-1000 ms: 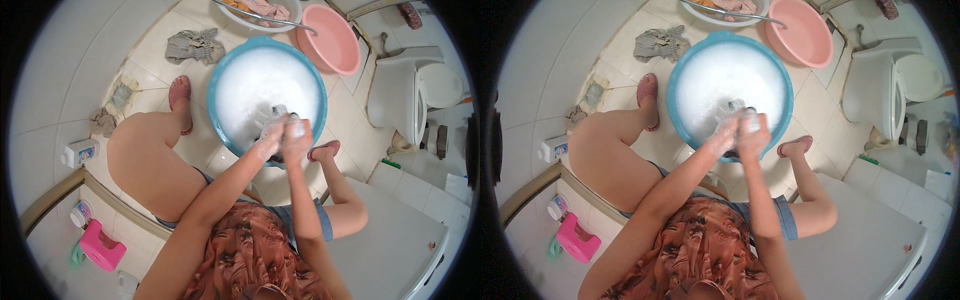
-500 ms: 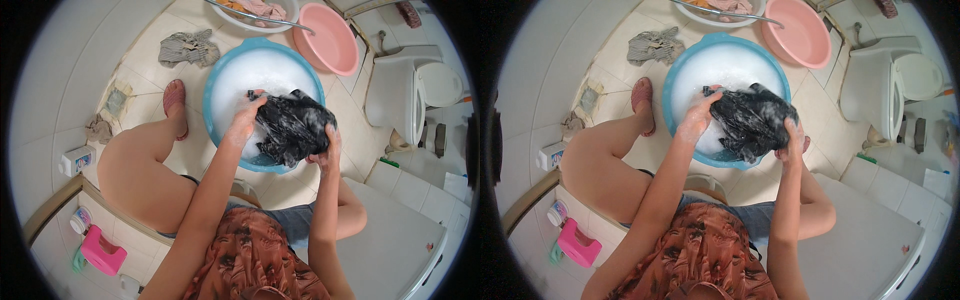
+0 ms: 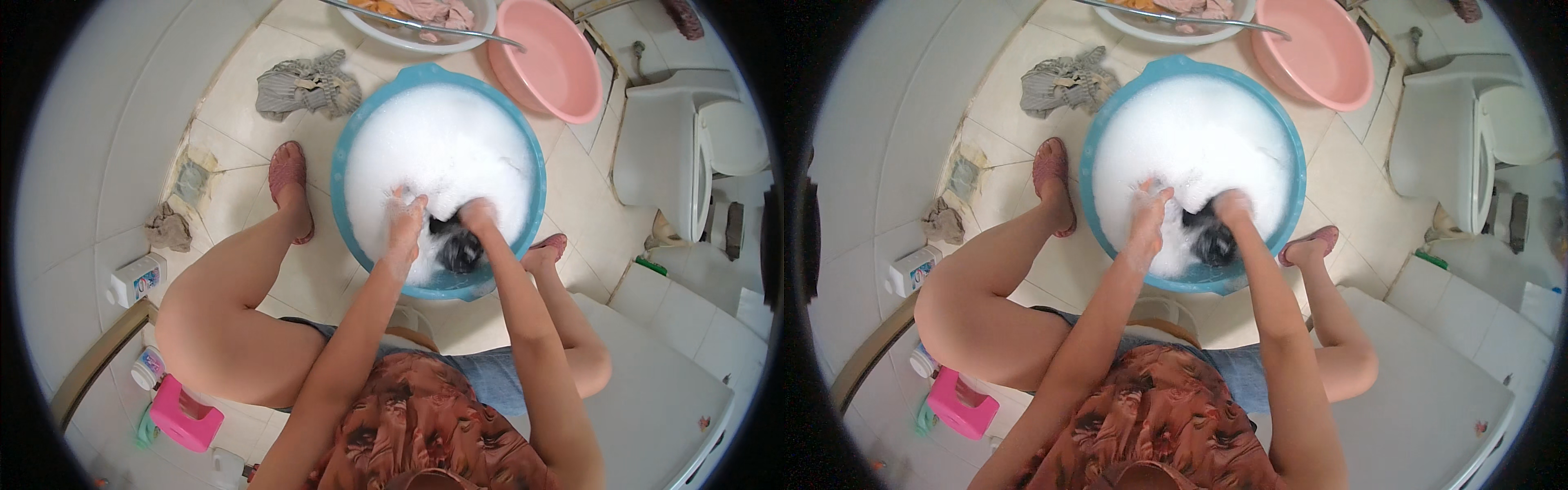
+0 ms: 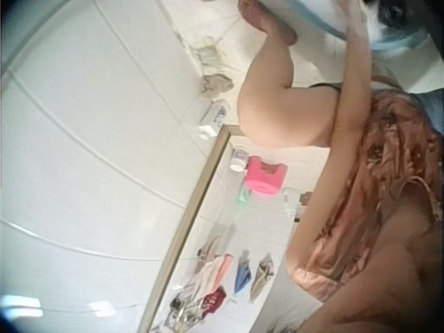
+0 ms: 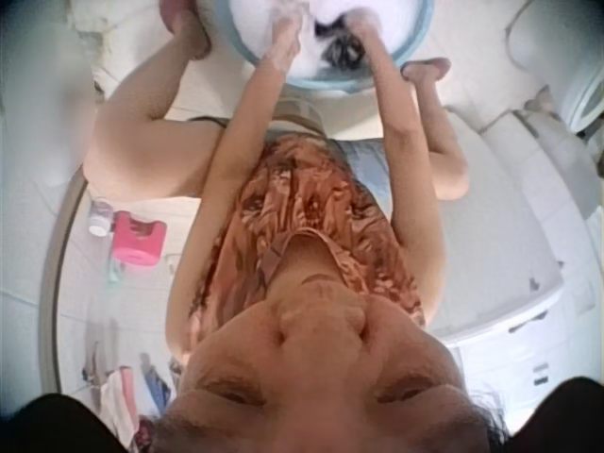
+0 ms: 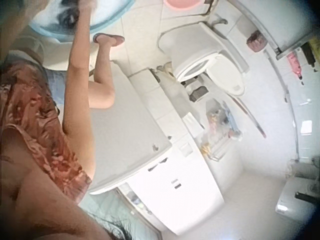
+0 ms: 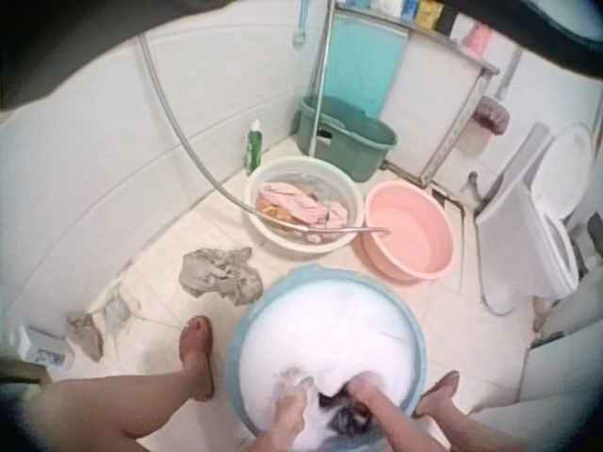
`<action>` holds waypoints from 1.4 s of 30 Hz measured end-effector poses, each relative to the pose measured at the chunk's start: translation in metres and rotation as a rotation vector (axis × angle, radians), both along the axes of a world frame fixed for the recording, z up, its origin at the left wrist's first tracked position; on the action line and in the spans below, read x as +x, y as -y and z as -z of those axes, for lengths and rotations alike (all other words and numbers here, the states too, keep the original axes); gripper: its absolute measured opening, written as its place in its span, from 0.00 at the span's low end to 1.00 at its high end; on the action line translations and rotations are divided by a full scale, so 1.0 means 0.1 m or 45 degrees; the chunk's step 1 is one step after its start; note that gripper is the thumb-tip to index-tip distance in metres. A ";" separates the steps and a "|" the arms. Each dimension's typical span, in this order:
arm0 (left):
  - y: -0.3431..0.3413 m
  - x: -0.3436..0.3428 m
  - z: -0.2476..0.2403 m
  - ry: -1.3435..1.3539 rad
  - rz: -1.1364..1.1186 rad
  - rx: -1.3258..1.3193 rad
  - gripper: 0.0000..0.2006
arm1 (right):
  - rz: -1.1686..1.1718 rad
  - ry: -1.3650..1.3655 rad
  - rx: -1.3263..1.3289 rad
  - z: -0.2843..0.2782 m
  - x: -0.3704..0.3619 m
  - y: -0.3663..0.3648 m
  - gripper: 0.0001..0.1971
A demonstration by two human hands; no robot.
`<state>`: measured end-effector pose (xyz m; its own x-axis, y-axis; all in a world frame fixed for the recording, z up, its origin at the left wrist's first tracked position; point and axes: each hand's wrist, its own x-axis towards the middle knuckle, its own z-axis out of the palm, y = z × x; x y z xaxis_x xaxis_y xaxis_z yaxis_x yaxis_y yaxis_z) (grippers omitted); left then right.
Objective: The person washes a piece of clothing by hand, repeatedly scrubbing and lathering it in a basin filled with soapy water.
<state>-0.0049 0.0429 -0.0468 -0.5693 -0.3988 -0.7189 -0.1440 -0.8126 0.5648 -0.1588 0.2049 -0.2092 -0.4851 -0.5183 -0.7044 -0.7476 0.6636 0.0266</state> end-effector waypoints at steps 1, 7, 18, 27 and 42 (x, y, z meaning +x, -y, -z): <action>0.24 0.45 0.25 0.170 -0.091 -0.073 0.36 | -0.024 -0.006 0.009 -0.51 0.55 0.72 0.15; 0.08 0.27 0.10 0.193 -0.004 0.145 0.37 | 0.723 0.367 -0.692 -1.16 1.27 0.77 0.17; -0.20 0.49 0.53 -0.704 0.162 0.154 0.15 | 0.798 -0.232 -1.339 -1.70 1.35 0.79 0.23; 0.09 0.52 -0.01 -0.405 0.979 -1.571 0.26 | 0.739 -0.218 -1.201 -2.00 1.71 0.84 0.17; 0.83 0.02 -1.26 -0.361 0.868 -0.405 0.26 | 0.895 0.690 -1.645 -2.81 0.38 0.26 0.16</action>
<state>-0.0031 -0.0404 0.0794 -0.9052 -0.0588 -0.4209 -0.3669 -0.3915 0.8438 -0.1206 0.1785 0.0718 -0.7253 -0.6734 -0.1431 -0.0219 0.2303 -0.9729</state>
